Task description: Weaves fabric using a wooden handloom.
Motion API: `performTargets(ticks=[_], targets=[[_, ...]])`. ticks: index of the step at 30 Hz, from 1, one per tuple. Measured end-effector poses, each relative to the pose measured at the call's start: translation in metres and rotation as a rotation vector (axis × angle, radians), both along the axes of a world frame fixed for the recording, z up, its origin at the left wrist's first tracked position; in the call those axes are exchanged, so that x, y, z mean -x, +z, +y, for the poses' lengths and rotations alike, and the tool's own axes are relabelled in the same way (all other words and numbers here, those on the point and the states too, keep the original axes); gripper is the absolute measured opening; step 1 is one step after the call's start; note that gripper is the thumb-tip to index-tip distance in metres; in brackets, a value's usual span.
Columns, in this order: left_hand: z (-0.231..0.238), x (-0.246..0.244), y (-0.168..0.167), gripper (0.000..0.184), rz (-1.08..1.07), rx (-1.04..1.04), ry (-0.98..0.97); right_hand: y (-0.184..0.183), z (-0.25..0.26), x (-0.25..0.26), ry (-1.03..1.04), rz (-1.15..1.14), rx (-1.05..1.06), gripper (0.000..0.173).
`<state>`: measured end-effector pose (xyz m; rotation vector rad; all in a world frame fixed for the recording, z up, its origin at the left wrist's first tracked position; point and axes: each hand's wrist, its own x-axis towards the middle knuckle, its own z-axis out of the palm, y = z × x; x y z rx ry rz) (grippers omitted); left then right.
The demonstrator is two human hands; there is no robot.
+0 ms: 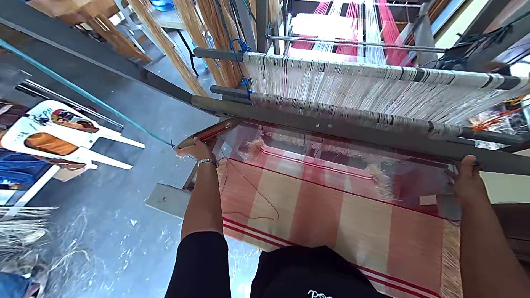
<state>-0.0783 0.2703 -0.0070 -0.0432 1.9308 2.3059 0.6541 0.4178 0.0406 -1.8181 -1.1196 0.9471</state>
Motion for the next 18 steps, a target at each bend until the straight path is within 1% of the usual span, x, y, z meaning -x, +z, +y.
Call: performTargets(ticks=[3,8,9,10,11,12,13,14,15,16,18], targets=[[0.018,-0.008,0.002,0.082,-0.022,0.004,-0.074,-0.004,0.002,-0.006,0.026,0.027,0.029,0.084],[0.038,-0.026,-0.002,0.079,-0.052,-0.018,-0.166,-0.012,0.006,-0.013,0.024,0.159,0.09,0.081],[0.04,-0.033,-0.001,0.078,-0.048,-0.023,-0.215,-0.012,0.006,-0.012,0.029,0.183,0.097,0.081],[0.04,-0.043,0.003,0.075,-0.044,0.006,-0.315,-0.012,0.006,-0.011,0.032,0.208,0.104,0.081],[0.038,-0.053,0.009,0.071,-0.042,0.079,-0.47,-0.012,0.007,-0.01,0.034,0.236,0.108,0.082],[0.034,-0.062,0.02,0.065,-0.042,0.204,-0.674,-0.012,0.007,-0.01,0.042,0.265,0.111,0.082],[0.031,-0.064,0.031,0.064,-0.041,0.368,-0.896,-0.012,0.008,-0.009,0.054,0.3,0.109,0.082],[0.03,-0.062,0.041,0.068,-0.02,0.529,-1.069,-0.013,0.008,-0.008,0.075,0.335,0.11,0.083],[0.029,-0.06,0.048,0.071,0.023,0.641,-1.16,-0.014,0.007,-0.007,0.089,0.367,0.112,0.083],[0.028,-0.055,0.05,0.073,0.076,0.69,-1.158,-0.013,0.006,-0.004,0.098,0.395,0.116,0.083],[0.031,-0.042,0.04,0.075,0.133,0.673,-1.058,-0.01,0.005,-0.001,0.106,0.441,0.122,0.083]])
